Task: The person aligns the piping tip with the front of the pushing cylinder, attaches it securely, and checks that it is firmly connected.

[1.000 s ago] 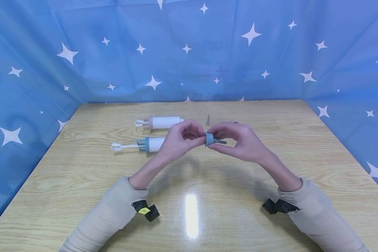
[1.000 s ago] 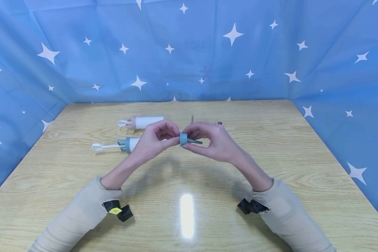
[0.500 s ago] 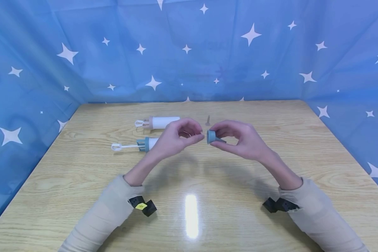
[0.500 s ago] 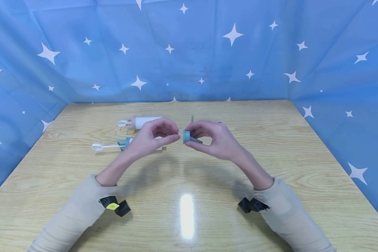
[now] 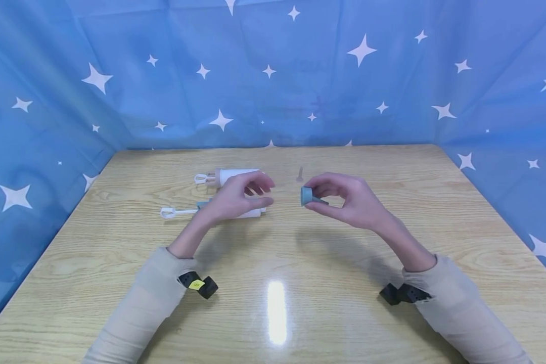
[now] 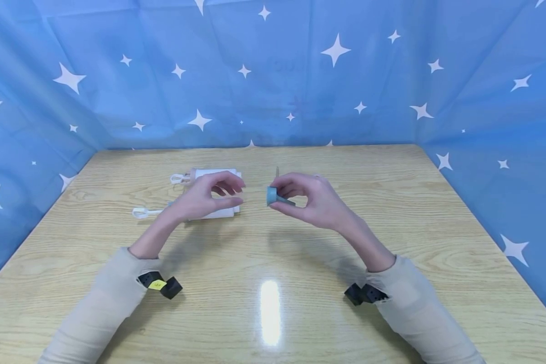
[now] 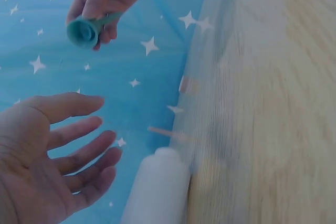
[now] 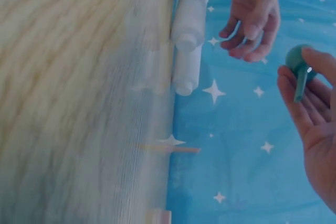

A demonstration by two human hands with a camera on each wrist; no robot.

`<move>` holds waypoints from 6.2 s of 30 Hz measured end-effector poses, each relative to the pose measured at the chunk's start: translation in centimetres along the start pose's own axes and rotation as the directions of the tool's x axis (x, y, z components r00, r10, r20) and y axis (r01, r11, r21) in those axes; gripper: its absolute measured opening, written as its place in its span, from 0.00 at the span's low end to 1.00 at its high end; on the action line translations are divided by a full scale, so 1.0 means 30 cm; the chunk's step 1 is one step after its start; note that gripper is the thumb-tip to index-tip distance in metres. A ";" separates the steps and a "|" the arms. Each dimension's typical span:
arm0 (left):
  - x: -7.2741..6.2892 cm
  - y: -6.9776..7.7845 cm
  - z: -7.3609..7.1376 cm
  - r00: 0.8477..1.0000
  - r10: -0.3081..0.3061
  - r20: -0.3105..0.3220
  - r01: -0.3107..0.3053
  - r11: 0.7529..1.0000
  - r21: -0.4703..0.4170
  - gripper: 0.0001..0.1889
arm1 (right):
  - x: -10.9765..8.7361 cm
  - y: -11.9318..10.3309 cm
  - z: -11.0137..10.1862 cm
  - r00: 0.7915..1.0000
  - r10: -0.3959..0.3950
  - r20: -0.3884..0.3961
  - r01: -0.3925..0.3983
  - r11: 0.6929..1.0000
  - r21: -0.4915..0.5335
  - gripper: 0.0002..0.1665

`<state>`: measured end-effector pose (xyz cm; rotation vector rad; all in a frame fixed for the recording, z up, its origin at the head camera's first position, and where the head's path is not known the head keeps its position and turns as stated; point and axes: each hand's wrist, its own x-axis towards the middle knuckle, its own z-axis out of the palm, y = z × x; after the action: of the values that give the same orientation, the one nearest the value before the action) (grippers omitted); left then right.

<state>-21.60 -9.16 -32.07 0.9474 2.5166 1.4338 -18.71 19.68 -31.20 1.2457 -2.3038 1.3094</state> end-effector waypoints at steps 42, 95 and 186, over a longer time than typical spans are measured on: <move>-0.036 -0.086 -0.124 0.942 -0.294 0.165 0.232 0.920 0.317 0.25 | -0.010 0.039 -0.004 0.998 0.062 -0.005 -0.062 0.998 0.001 0.22; -0.036 0.117 -0.030 0.987 0.153 0.045 -0.159 0.943 0.293 0.27 | 0.005 -0.007 0.021 0.997 -0.066 -0.036 0.063 0.995 -0.079 0.26; -0.053 0.177 -0.019 0.986 0.166 -0.034 -0.138 0.903 0.407 0.28 | 0.015 -0.016 0.016 0.981 -0.176 -0.086 0.184 0.979 0.088 0.32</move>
<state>-18.05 -8.54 -27.82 1.1965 2.9148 1.0041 -18.50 18.93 -30.94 1.3711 -2.0438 1.3917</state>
